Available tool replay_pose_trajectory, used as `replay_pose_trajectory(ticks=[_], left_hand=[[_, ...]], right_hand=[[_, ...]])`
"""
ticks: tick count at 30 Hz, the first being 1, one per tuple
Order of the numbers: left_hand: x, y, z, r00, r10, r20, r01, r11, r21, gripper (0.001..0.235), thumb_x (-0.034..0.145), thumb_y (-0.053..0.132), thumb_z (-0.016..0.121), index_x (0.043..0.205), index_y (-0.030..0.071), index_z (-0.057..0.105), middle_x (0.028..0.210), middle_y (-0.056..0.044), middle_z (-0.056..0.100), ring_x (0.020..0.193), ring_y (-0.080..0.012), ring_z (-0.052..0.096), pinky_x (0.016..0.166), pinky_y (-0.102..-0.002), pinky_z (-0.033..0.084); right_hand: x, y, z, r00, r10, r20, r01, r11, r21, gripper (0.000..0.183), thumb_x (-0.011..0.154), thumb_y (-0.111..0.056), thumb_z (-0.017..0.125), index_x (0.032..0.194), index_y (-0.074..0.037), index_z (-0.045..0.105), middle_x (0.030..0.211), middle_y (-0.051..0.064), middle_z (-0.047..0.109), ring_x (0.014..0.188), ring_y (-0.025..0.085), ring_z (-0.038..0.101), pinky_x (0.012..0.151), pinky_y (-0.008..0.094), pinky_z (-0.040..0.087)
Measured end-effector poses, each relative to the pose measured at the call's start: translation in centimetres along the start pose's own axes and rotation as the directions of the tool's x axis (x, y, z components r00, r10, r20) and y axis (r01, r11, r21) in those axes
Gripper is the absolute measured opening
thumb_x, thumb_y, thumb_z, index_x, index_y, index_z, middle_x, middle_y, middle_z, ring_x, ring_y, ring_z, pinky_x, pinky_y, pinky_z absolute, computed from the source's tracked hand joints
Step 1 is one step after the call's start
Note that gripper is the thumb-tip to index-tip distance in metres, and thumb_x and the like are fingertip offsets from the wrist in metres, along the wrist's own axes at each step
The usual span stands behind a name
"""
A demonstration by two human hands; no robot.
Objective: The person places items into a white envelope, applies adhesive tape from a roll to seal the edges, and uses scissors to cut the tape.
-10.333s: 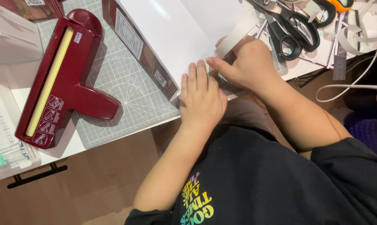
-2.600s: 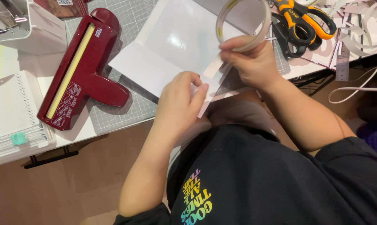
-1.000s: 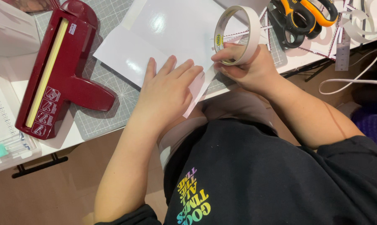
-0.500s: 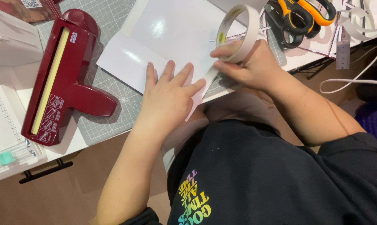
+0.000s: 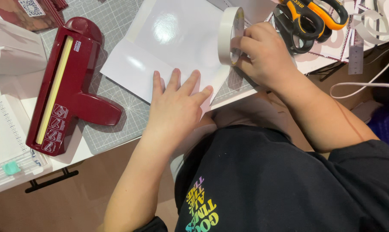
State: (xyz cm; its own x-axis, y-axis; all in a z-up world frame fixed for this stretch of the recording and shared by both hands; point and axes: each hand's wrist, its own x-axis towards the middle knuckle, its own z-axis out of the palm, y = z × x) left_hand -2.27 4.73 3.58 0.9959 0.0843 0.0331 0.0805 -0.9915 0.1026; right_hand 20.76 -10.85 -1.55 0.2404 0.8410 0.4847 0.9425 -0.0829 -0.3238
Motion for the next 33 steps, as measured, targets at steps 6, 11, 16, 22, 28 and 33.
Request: replay_pose_trajectory(ticks=[6,11,16,22,28,33], left_hand=[[3.1,6.1,2.1,0.966,-0.243,-0.086,0.253,0.959,0.131,0.058,0.083,0.057,0.061,0.128,0.02,0.06,0.134,-0.024,0.061,0.132,-0.0514,0.049,0.115,-0.071,0.024],[3.6,8.6,4.9,0.943,-0.287,-0.17,0.325,0.904,0.277,0.083,0.092,0.077,0.049,0.146,0.014,0.06,0.149,-0.014,0.053,0.147,-0.0402,0.039,0.124,-0.061,0.022],[-0.8,7.3,3.7,0.955,-0.156,-0.254,0.235,0.919,0.316,0.079,0.092,0.069,0.064,0.144,0.01,0.063,0.141,-0.012,0.059,0.143,-0.038,0.045,0.118,-0.061,0.031],[-4.7,6.2,-6.6,0.862,-0.309,-0.401,0.429,0.866,0.255,0.051,0.104,0.043,0.061,0.142,0.009,0.066,0.14,-0.016,0.066,0.136,-0.0492,0.049,0.11,-0.064,0.039],[-2.4,8.3,-1.2,0.818,-0.303,-0.49,0.092,0.909,-0.407,0.064,0.102,0.021,0.061,0.15,-0.011,0.033,0.154,-0.036,0.041,0.143,-0.0494,0.052,0.119,-0.052,0.049],[-1.0,6.9,5.2,0.74,-0.461,-0.49,0.078,0.782,-0.618,0.099,0.097,0.05,0.058,0.155,-0.014,0.009,0.157,-0.044,0.012,0.147,-0.0626,0.026,0.116,-0.063,0.037]], right_hand=[[-0.3,0.1,0.5,1.0,-0.013,-0.003,0.013,1.0,-0.011,0.028,0.089,-0.004,0.084,0.115,-0.004,0.073,0.102,0.015,0.057,0.094,0.04,0.053,0.085,0.046,0.046],[-0.1,-0.1,0.4,0.999,-0.035,-0.003,0.035,0.999,-0.032,0.032,0.081,0.003,0.076,0.112,-0.005,0.074,0.101,0.016,0.056,0.09,0.04,0.052,0.084,0.047,0.046],[-0.2,-0.1,0.5,0.999,-0.013,-0.031,0.012,0.999,-0.043,0.025,0.088,-0.006,0.083,0.111,-0.005,0.074,0.098,0.015,0.055,0.092,0.04,0.055,0.083,0.047,0.049],[1.2,-6.7,0.6,0.989,0.053,-0.141,-0.049,0.998,0.028,0.034,0.102,-0.036,0.072,0.097,-0.002,0.069,0.094,0.017,0.071,0.084,0.034,0.067,0.067,0.043,0.051],[2.0,-10.8,1.1,0.996,0.019,-0.089,-0.01,0.995,0.103,0.02,0.102,-0.016,0.057,0.086,-0.005,0.061,0.078,0.011,0.056,0.073,0.034,0.057,0.068,0.044,0.046],[-0.3,-8.2,2.4,0.991,-0.011,-0.131,0.014,1.0,0.023,0.031,0.093,-0.02,0.07,0.121,-0.008,0.073,0.108,0.016,0.073,0.106,0.034,0.071,0.091,0.043,0.055]])
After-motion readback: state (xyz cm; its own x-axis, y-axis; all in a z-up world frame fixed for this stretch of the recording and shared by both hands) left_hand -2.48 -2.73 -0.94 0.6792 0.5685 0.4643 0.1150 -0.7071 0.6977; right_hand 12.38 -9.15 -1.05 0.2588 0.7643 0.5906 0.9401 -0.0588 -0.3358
